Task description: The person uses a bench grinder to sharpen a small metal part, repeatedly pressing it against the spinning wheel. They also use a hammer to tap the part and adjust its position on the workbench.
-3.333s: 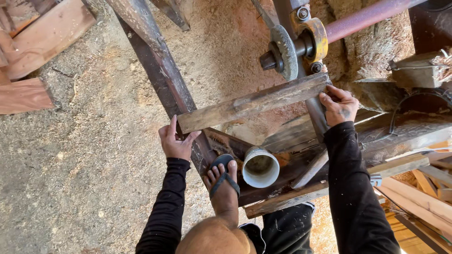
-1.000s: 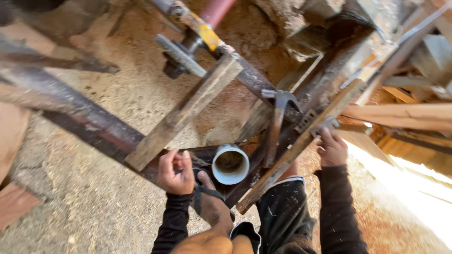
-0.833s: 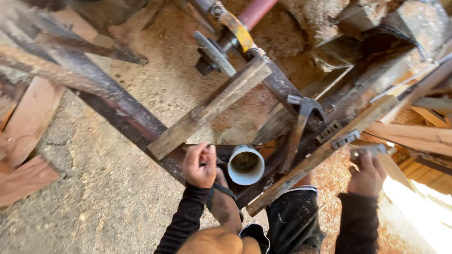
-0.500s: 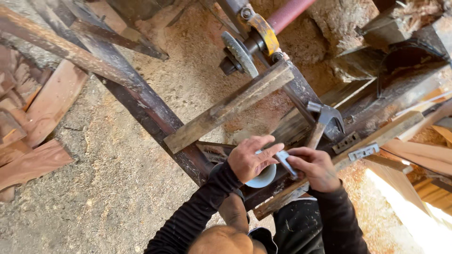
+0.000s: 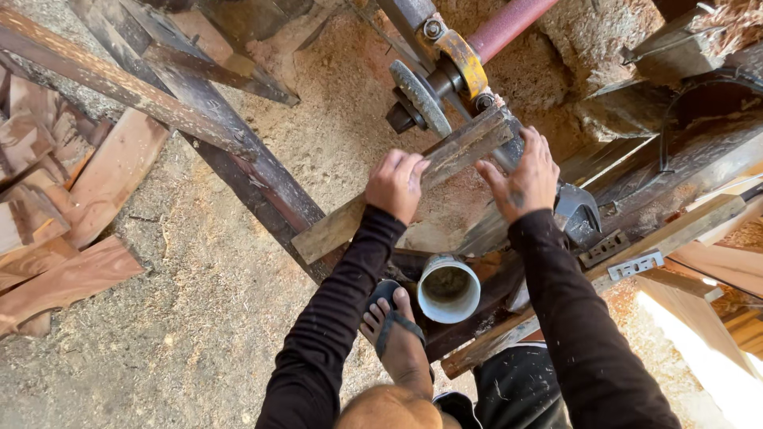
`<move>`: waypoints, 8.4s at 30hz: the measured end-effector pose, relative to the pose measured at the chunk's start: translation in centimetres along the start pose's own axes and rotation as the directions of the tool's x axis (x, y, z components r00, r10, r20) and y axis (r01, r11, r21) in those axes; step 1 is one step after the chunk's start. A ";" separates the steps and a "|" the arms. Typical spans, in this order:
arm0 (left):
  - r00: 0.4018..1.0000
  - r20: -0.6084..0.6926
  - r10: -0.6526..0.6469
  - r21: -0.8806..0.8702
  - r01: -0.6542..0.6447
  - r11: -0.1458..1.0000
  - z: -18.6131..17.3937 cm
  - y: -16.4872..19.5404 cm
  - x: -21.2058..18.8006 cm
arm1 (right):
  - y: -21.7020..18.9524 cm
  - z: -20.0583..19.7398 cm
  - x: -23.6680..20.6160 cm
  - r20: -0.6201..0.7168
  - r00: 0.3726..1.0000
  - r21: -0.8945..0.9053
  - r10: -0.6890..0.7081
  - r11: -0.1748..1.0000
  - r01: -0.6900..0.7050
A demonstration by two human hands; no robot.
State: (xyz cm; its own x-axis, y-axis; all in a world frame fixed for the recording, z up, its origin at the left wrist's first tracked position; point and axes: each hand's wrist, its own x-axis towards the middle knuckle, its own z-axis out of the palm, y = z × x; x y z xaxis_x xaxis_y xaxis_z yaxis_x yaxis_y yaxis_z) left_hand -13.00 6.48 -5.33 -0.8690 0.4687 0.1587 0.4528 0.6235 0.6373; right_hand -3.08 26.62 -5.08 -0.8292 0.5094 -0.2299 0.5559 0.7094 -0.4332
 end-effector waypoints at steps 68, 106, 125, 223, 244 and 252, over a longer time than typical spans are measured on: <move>0.919 -0.078 -0.388 0.057 0.392 0.918 -1.3 -4.8 -4.0 | 0.9 3.2 3.8 -0.087 0.993 0.559 0.081 0.829 -0.018; 0.937 -0.023 -0.347 0.034 0.348 0.937 -0.6 -5.7 -3.8 | 1.2 3.2 3.4 -0.165 0.986 0.643 0.024 0.760 0.089; 0.952 -0.198 -0.235 0.099 0.258 0.961 -0.5 -5.5 -3.9 | 0.9 3.3 3.3 -0.186 0.981 0.518 0.048 0.853 0.057; 0.779 0.614 -0.131 -0.587 0.560 0.584 0.4 12.4 -11.0 | 6.4 -2.8 -19.2 0.289 0.842 0.823 0.456 0.331 -0.462; 0.910 0.268 -0.315 -0.793 0.394 0.464 -11.3 5.1 -12.5 | -5.4 11.5 -6.1 0.251 0.967 0.503 -0.037 -0.849 -0.164; 0.935 0.301 -0.190 -0.728 0.354 0.588 -11.4 5.9 -10.2 | -4.1 10.4 -7.0 0.524 0.841 0.783 0.133 -0.463 -0.415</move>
State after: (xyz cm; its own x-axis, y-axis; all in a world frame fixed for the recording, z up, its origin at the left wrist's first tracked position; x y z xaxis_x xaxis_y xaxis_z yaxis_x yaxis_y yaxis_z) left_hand -3.72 -1.79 5.43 -0.8380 0.5079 -0.1995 -0.1865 0.0770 0.9794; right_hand -0.19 15.07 -10.77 -0.6537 0.2675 -0.7079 0.0419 -0.9212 -0.3868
